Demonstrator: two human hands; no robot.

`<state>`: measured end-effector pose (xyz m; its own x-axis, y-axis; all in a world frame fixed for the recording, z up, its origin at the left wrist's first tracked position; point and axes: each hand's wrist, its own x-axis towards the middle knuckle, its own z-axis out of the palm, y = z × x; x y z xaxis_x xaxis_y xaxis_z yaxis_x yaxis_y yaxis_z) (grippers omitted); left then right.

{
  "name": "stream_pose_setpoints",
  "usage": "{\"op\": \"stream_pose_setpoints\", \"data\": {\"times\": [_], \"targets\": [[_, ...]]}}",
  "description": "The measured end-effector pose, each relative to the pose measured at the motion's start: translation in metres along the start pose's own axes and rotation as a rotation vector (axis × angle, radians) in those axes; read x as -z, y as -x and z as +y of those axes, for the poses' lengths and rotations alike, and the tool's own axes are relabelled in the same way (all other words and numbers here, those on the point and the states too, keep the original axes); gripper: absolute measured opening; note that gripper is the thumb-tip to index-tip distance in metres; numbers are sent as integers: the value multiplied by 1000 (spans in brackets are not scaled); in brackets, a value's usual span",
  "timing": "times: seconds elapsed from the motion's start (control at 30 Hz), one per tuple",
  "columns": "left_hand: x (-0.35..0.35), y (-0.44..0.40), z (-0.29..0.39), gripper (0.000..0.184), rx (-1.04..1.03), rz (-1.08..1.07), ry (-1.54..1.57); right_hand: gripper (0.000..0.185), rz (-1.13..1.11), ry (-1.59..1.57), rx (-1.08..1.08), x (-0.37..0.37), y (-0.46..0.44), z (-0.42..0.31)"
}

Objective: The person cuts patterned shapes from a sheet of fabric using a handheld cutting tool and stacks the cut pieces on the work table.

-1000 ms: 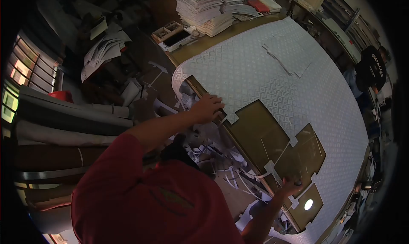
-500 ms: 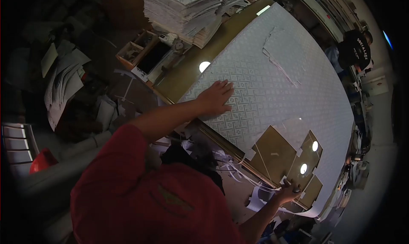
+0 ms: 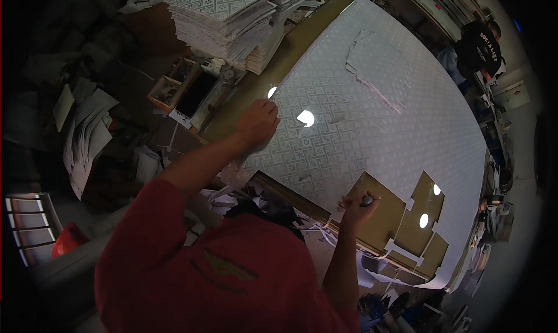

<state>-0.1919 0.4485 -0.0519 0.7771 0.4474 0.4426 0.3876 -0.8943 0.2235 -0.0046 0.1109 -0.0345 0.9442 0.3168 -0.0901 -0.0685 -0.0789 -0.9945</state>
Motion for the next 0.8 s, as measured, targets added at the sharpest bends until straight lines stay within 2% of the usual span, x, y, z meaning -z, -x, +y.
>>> {"op": "stream_pose_setpoints", "data": {"times": [0.17, 0.33, 0.47, 0.63, 0.7, 0.73, 0.8], "targets": [[9, -4, 9, 20, 87, -13, 20, 33, -98, 130, -122, -1, -3, 15], [-2, -17, 3, 19, 180, -75, -18, 39, -188, 26, 8, 8, -5, 35], [-12, -15, -13, 18, 94, -70, -35, 41, -169, -76, -21, 6, -5, 24], [-5, -25, -10, 16, 46, 15, 43, 39, -140, -29, 26, 3, -3, 25], [-8, -43, -4, 18, -64, 130, 9, 39, -110, -2, 24, 2, -5, 30], [-14, -53, -4, 18, -58, 132, 25, 39, -90, 23, 18, 2, -4, 31], [-24, -77, -11, 21, -229, 98, 54, 39, -55, 83, 18, 0, -3, 30]]}}
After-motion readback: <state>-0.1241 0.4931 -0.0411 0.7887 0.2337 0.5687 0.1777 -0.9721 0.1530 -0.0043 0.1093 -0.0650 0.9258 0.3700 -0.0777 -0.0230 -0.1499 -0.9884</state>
